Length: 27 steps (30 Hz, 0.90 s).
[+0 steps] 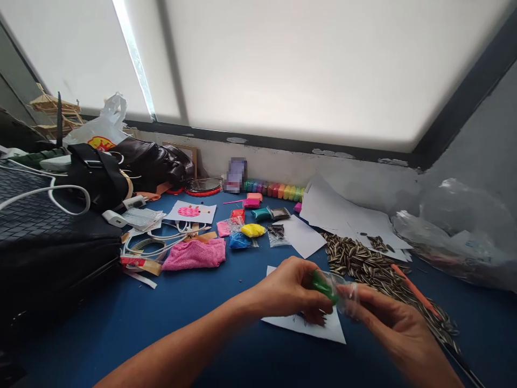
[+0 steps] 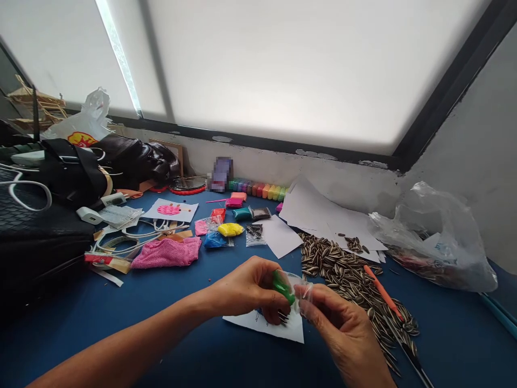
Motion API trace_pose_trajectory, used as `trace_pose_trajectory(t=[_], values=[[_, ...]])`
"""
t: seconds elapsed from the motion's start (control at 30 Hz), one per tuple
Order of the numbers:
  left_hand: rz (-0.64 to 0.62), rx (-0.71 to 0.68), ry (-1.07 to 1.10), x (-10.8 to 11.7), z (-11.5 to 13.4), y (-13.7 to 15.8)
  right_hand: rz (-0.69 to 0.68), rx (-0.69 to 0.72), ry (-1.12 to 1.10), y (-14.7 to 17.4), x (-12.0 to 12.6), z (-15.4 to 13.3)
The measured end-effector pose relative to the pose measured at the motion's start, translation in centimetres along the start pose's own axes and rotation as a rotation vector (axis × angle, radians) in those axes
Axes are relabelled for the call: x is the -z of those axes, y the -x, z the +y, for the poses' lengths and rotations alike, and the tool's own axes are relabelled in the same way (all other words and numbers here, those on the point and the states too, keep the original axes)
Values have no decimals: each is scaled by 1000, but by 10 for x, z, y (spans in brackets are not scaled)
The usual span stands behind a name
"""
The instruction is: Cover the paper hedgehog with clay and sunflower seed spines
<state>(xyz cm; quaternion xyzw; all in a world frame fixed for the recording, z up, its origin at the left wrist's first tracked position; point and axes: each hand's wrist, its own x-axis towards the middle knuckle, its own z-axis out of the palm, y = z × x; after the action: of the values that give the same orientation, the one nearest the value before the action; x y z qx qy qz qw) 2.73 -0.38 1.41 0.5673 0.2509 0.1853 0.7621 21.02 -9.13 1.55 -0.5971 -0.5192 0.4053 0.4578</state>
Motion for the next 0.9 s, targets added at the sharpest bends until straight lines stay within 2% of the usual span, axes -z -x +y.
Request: trace_pose_trajectory(t=[0.3, 0.5, 0.6, 0.77, 0.9], values=[[16, 4, 64, -5, -1, 0, -19, 88, 67, -1, -3, -4], [38, -10, 117, -3, -3, -3, 78, 164, 98, -1, -2, 1], [36, 9, 112, -3, -2, -3, 79, 209, 111, -1, -2, -2], [2, -2, 96, -1, 2, -1, 75, 165, 177, -2, 0, -6], [39, -13, 53, 1, 1, -1, 67, 107, 151, -2, 2, 3]])
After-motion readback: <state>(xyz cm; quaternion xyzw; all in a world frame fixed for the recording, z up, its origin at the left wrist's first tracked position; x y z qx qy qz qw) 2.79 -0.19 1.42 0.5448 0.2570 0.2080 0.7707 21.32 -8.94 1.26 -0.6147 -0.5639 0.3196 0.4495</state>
